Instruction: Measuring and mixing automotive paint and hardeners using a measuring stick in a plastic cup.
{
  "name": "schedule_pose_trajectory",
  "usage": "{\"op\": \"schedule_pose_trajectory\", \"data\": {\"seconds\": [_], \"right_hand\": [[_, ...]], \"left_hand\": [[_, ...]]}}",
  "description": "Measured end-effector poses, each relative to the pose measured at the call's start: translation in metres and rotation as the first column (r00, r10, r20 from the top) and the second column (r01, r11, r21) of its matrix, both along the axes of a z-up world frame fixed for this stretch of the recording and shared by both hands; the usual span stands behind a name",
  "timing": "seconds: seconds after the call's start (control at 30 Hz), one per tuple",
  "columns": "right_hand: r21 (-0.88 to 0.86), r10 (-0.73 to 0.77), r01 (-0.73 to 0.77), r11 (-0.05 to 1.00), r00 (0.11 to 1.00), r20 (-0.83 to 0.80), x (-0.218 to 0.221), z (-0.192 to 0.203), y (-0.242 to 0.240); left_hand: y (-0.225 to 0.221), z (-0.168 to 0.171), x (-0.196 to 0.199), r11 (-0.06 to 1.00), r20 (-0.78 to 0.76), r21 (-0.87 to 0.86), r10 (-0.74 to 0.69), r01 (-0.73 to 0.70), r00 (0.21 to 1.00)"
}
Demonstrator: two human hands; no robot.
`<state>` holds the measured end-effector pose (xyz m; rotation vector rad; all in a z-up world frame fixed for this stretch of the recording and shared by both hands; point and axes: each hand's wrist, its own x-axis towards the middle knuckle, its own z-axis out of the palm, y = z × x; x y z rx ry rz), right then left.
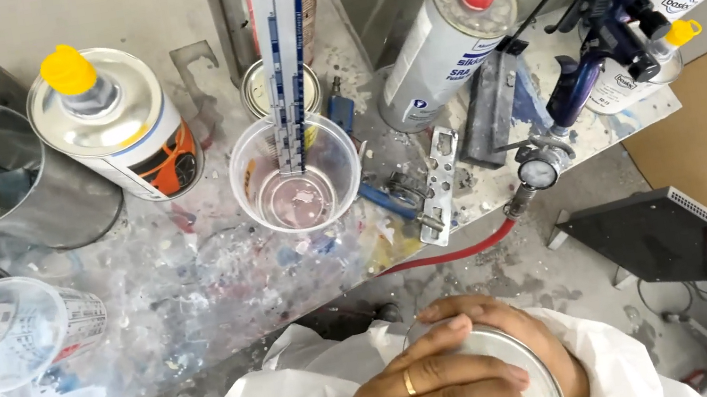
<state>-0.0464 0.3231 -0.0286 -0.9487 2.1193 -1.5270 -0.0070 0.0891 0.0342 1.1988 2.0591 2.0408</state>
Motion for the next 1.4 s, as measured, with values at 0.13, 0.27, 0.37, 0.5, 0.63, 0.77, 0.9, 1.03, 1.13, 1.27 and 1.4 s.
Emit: {"op": "schedule_pose_trajectory", "data": {"seconds": [0.13,0.27,0.37,0.5,0.63,0.77,0.9,1.03,1.13,1.27,1.4], "right_hand": [[-0.155,-0.347,0.332,0.931,0.934,-0.088,0.020,-0.022,-0.024],[-0.145,-0.380,0.351,0.925,0.863,-0.334,0.022,-0.030,-0.031],[-0.076,-0.273,0.262,0.962,0.913,-0.303,0.018,-0.023,-0.022],[-0.031,-0.224,0.223,0.974,0.950,-0.216,0.026,0.010,-0.033],[-0.091,-0.126,0.114,0.989,0.983,-0.132,0.025,-0.002,-0.031],[-0.137,-0.258,0.233,0.963,0.942,-0.216,0.020,-0.026,-0.022],[-0.087,-0.342,0.348,0.933,0.788,-0.512,0.014,-0.019,-0.027],[-0.003,-0.284,0.346,0.938,0.764,-0.580,0.003,-0.003,-0.031],[0.071,-0.199,0.309,0.948,0.754,-0.626,-0.006,0.007,-0.035],[0.037,-0.148,0.192,0.981,0.854,-0.500,-0.012,-0.007,-0.039],[-0.046,0.054,-0.078,0.996,0.918,-0.393,-0.037,-0.059,-0.035]], "left_hand": [[-0.006,-0.005,0.005,0.856,-0.001,0.150,0.500,-0.494,0.866],[-0.020,-0.023,0.008,0.806,0.054,0.138,0.574,-0.576,0.817],[-0.044,-0.013,0.003,0.910,-0.112,0.039,0.414,-0.412,0.904],[-0.074,0.001,-0.006,0.999,-0.027,0.003,-0.032,0.032,0.999],[-0.062,0.002,-0.006,0.991,-0.032,0.106,-0.079,0.082,0.996],[-0.022,-0.026,0.014,0.839,0.026,0.226,0.504,-0.496,0.864],[-0.017,-0.027,0.013,0.732,0.001,0.223,0.660,-0.644,0.751],[-0.014,-0.016,0.016,0.679,0.083,0.116,0.721,-0.725,0.688],[-0.016,-0.012,0.020,0.636,0.019,-0.063,0.771,-0.769,0.636],[-0.020,-0.022,0.029,0.417,-0.210,-0.173,0.869,-0.892,0.447],[-0.031,-0.011,0.054,0.242,-0.182,-0.149,0.946,-0.959,0.267]]}}
